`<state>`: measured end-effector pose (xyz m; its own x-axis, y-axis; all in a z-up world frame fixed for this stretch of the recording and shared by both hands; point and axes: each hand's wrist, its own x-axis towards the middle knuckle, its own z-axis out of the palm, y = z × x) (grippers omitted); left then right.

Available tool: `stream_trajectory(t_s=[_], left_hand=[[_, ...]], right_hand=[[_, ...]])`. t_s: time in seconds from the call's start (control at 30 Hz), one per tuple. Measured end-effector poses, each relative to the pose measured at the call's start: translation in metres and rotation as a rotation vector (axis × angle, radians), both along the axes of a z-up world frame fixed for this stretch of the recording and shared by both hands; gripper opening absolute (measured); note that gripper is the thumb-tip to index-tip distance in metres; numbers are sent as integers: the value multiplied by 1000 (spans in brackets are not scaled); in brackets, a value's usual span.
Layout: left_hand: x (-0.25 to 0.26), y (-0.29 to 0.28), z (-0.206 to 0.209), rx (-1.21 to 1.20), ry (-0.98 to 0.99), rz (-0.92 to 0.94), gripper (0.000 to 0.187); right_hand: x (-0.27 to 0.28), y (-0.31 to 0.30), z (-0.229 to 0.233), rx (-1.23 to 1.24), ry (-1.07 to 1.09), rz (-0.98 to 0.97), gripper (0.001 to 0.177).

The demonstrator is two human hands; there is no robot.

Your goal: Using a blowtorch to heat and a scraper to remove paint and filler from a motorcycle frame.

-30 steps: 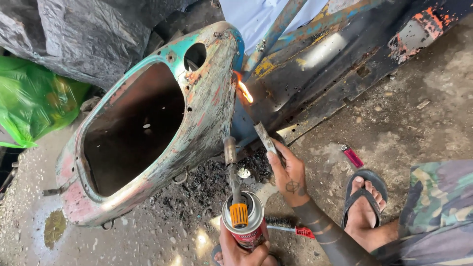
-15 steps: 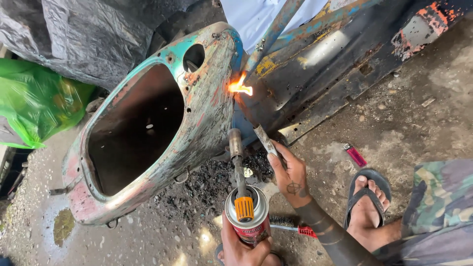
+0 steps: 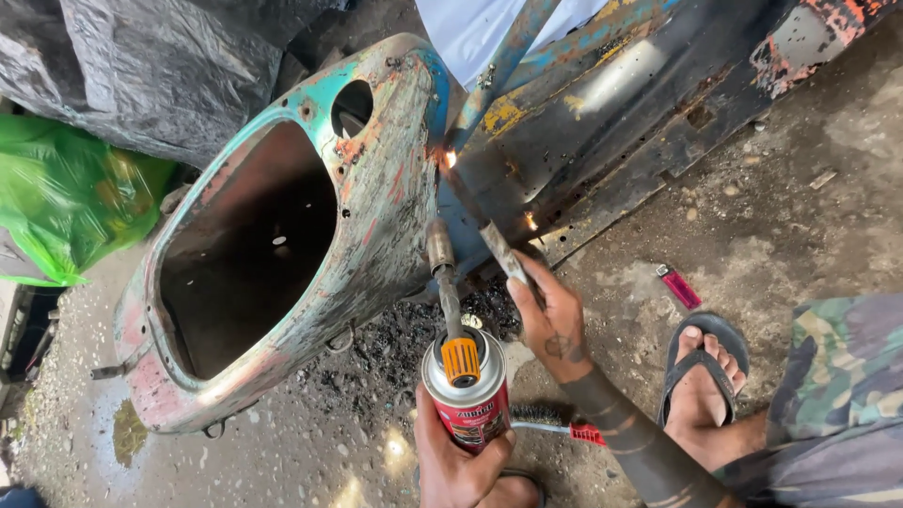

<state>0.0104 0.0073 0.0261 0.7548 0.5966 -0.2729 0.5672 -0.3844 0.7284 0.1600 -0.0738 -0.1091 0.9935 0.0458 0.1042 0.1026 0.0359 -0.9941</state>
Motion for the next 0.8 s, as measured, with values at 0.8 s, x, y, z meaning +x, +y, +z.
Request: stream_trajectory(t_s=[0.8], left_hand=[[11,1,9,-101,-111,-27,90]], right_hand=[[13,-1,7,-15,-5,-27,50]])
